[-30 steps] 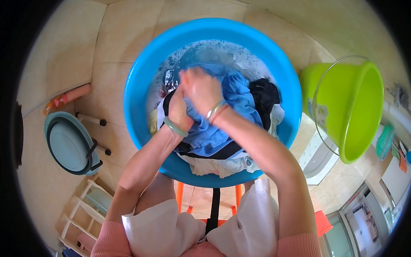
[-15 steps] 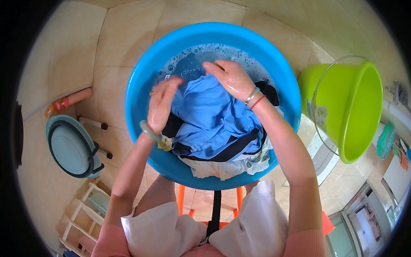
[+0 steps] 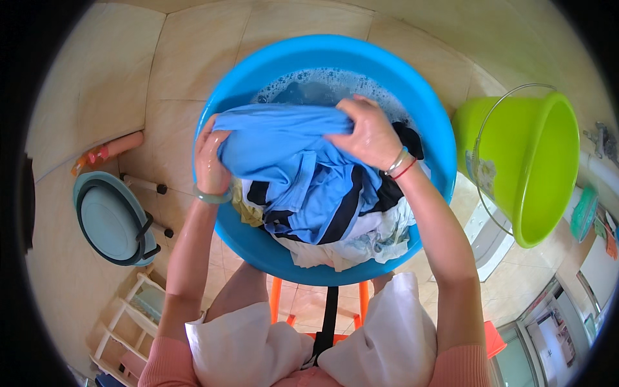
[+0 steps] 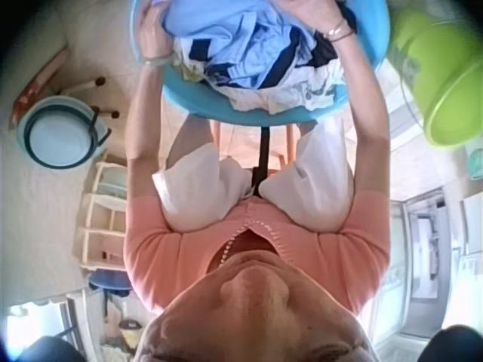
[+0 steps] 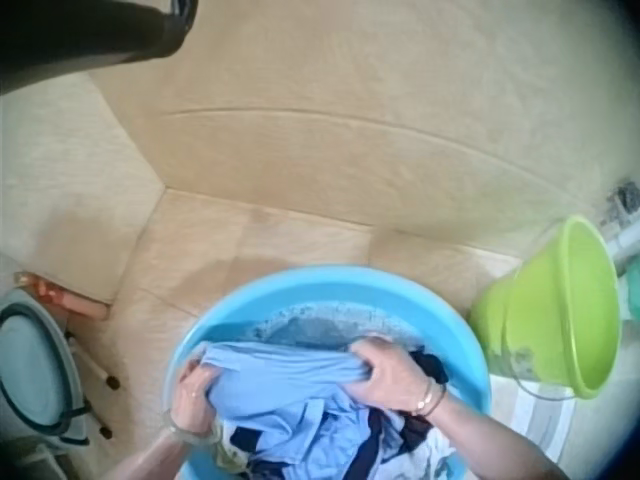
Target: The person hand-washes various garments in a blue basin filled with soapy water. They scrub and rinse items including a black bra, a white cloth, and a blue shirt, then transfer the washed items into a green bucket.
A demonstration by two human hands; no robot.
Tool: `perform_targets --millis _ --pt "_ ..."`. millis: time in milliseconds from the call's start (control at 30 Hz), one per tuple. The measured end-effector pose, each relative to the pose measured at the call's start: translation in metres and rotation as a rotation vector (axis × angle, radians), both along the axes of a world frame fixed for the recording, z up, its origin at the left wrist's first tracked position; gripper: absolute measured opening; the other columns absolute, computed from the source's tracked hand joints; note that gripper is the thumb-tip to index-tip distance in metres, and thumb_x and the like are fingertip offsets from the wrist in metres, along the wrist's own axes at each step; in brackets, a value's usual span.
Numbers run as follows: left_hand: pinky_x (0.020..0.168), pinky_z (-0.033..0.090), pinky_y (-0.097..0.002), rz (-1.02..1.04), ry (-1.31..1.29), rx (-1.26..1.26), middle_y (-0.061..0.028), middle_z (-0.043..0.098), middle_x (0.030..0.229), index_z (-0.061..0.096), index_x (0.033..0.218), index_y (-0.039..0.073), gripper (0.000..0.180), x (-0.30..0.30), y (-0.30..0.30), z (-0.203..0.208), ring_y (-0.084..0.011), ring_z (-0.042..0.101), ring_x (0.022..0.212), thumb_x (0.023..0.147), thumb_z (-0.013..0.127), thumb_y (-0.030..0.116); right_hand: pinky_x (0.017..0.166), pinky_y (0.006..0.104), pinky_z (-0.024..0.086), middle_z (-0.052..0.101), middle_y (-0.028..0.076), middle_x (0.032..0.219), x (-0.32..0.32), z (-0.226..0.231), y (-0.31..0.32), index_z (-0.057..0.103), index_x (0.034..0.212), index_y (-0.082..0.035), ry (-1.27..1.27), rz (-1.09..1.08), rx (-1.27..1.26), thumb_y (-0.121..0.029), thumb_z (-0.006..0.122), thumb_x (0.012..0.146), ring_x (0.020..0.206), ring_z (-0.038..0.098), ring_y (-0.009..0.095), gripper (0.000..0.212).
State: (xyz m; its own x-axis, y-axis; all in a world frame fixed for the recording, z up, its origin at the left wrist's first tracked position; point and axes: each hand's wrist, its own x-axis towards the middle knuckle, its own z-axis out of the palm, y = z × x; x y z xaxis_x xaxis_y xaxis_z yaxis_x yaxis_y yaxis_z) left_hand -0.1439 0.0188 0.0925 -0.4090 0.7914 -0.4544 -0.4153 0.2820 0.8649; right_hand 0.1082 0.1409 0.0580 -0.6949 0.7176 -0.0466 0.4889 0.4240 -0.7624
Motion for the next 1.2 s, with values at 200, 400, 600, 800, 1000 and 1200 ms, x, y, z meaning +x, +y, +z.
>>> perform_targets --millis 200,400,600,800,1000,1200 --pt "0.104 0.039 -0.0418 0.122 -0.624 0.099 -0.0140 0.053 0.129 0.038 0.144 0.012 0.057 0.034 0.021 -0.031 -0.0262 0.051 0.119 0.091 0.055 0.024 0.096 0.0356 0.044 0.057 0.012 0.119 -0.035 0.022 -0.028 0.056 0.123 -0.009 0.342 -0.084 -0.075 -0.002 0.066 0.075 0.110 0.055 0.033 0.050" --pt "0.073 0.050 -0.0338 -0.030 -0.811 -0.021 -0.0079 0.053 0.112 0.038 0.137 0.017 0.053 0.055 0.022 -0.007 -0.0183 0.056 0.088 0.093 0.065 0.029 0.062 0.0289 0.051 0.049 0.006 0.093 -0.081 0.068 -0.101 0.060 0.099 -0.008 0.231 0.169 0.240 -0.019 0.073 0.079 0.074 0.059 0.018 0.026" --pt "0.062 0.044 -0.0291 0.198 -0.890 -0.077 -0.0024 0.053 0.075 0.056 0.086 0.013 0.034 0.060 0.018 -0.027 -0.0141 0.050 0.068 0.094 0.056 0.046 0.051 0.0340 0.050 0.059 0.005 0.080 -0.095 0.031 -0.085 0.062 0.077 -0.012 0.338 0.207 0.469 -0.020 0.061 0.083 0.062 0.062 0.021 0.011" --pt "0.069 0.043 -0.0278 0.392 -0.448 -0.378 -0.0018 0.057 0.084 0.059 0.088 0.006 0.028 0.091 0.018 -0.065 -0.0119 0.053 0.077 0.093 0.056 0.033 0.052 0.0442 0.051 0.062 0.015 0.072 -0.084 -0.041 -0.028 0.060 0.074 -0.007 -0.053 -0.149 0.276 -0.027 0.050 0.096 0.060 0.062 0.036 0.031" --pt "0.076 0.046 -0.0281 0.245 -0.476 -0.277 -0.0015 0.059 0.089 0.058 0.097 0.010 0.022 0.054 0.017 -0.069 -0.0172 0.058 0.083 0.097 0.050 0.031 0.047 0.0374 0.050 0.053 0.007 0.073 -0.099 0.025 -0.106 0.062 0.084 -0.008 0.227 0.059 0.301 -0.019 0.060 0.086 0.057 0.062 0.026 0.011" --pt "0.081 0.049 -0.0300 0.328 -0.452 -0.456 -0.0021 0.061 0.089 0.057 0.094 0.011 0.018 0.099 0.008 -0.064 -0.0152 0.060 0.090 0.095 0.051 0.027 0.053 0.0454 0.051 0.065 0.018 0.077 -0.081 -0.038 -0.031 0.059 0.078 -0.007 -0.219 -0.146 0.091 -0.023 0.049 0.095 0.065 0.064 0.036 0.025"
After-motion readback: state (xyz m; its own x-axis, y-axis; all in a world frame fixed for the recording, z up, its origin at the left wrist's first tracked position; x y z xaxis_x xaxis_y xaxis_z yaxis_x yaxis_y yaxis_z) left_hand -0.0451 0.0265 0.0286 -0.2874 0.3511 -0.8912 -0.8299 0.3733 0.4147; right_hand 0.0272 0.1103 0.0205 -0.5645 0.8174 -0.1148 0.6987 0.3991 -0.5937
